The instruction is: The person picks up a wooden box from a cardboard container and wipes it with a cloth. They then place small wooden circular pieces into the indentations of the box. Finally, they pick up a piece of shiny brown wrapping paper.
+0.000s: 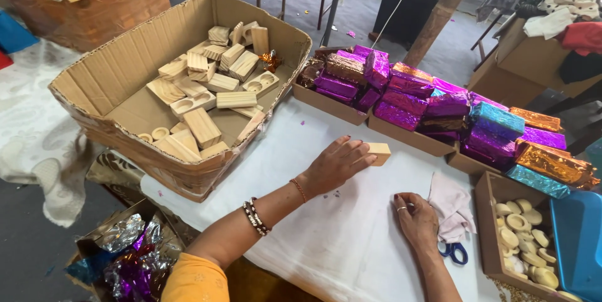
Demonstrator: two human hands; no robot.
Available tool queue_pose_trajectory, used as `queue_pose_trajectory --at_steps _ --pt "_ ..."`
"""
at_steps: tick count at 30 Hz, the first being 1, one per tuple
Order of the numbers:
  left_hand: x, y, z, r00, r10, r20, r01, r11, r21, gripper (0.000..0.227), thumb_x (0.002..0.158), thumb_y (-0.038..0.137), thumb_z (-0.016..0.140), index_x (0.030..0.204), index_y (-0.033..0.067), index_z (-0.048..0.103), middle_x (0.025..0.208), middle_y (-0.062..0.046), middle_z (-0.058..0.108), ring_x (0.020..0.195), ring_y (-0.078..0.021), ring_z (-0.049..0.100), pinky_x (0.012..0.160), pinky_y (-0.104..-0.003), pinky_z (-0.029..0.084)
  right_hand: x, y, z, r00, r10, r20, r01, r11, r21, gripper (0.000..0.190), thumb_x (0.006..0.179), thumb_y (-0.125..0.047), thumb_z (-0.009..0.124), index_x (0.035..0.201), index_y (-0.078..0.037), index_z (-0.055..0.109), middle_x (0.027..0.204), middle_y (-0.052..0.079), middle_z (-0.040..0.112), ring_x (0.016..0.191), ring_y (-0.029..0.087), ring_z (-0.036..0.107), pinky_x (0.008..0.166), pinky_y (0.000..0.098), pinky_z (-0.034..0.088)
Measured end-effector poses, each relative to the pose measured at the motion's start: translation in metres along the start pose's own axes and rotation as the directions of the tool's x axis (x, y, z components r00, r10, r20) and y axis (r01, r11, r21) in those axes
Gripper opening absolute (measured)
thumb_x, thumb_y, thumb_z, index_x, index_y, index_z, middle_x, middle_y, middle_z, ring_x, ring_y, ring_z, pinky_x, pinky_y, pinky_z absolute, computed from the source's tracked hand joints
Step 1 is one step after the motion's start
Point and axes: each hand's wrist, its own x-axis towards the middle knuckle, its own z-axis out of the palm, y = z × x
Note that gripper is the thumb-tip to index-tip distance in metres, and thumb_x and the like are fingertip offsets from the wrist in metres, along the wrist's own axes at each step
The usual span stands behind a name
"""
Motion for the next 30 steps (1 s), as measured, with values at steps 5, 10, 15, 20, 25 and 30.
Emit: queue_pose_trajectory --at_steps 5,10,15,20,25,30 --pt "-0.031 0.007 0.056 0.943 -0.139 0.303 0.224 0.938 -0.264 0.061 0.091 0.025 0.072 0.146 0.0120 0.050 0.138 -0.015 0.052 0.123 -0.0299 0.053 0.108 -0.045 0.046 0.000 -0.005 -0.003 1.000 0.013 0.010 -0.013 1.000 -0.011 0.026 0.095 -0.033 0.067 0.108 -0.014 0.078 0.097 0.008 0.078 0.086 0.021 0.073 0.080 0.0364 0.055" --pt "-0.041 0.013 0.075 0.942 -0.205 0.267 0.272 0.931 -0.244 0.074 0.083 0.038 0.077 0.145 0.0124 0.047 0.136 -0.017 0.053 0.125 -0.0355 0.053 0.103 -0.049 0.045 0.002 -0.001 -0.001 1.000 -0.021 0.003 0.021 1.000 -0.019 0.025 0.094 -0.032 0.067 0.107 -0.014 0.078 0.098 0.008 0.077 0.087 0.020 0.073 0.079 0.0361 0.055" --pt "-0.028 0.007 0.063 0.763 -0.331 0.555 0.539 0.800 -0.264 0.074 0.083 0.039 0.079 0.147 0.0158 0.049 0.130 -0.014 0.057 0.115 -0.0326 0.056 0.098 -0.049 0.047 0.000 -0.004 -0.001 0.999 -0.031 0.004 0.031 0.999 0.005 0.025 0.095 -0.032 0.066 0.107 -0.013 0.078 0.097 0.008 0.077 0.084 0.021 0.073 0.079 0.0363 0.056" --pt "-0.027 -0.001 0.050 0.845 -0.299 0.444 0.476 0.798 -0.369 0.072 0.074 0.023 0.081 0.141 0.0146 0.054 0.125 -0.008 0.063 0.106 -0.0295 0.058 0.095 -0.044 0.050 0.001 -0.003 -0.001 1.000 -0.021 -0.004 0.021 1.000 -0.002 0.026 0.095 -0.033 0.066 0.107 -0.013 0.078 0.097 0.008 0.077 0.085 0.021 0.073 0.080 0.0364 0.056" --pt "-0.034 0.001 0.043 0.953 -0.225 0.204 0.270 0.935 -0.231 0.060 0.084 0.011 0.080 0.139 0.0147 0.056 0.128 -0.007 0.063 0.109 -0.0277 0.058 0.091 -0.038 0.052 0.003 0.002 0.001 1.000 0.011 0.028 -0.010 0.998 -0.059 0.026 0.095 -0.035 0.066 0.108 -0.016 0.079 0.100 0.007 0.077 0.089 0.022 0.073 0.082 0.0374 0.056" --pt "-0.044 0.002 0.032 0.807 -0.300 0.510 0.444 0.876 -0.188 0.076 0.077 0.035 0.085 0.141 0.0108 0.052 0.129 -0.014 0.056 0.116 -0.0307 0.057 0.110 -0.054 0.039 0.004 0.002 0.002 1.000 -0.003 0.019 0.004 0.999 -0.044 0.027 0.095 -0.034 0.066 0.109 -0.015 0.078 0.101 0.008 0.077 0.091 0.022 0.073 0.083 0.0370 0.056"
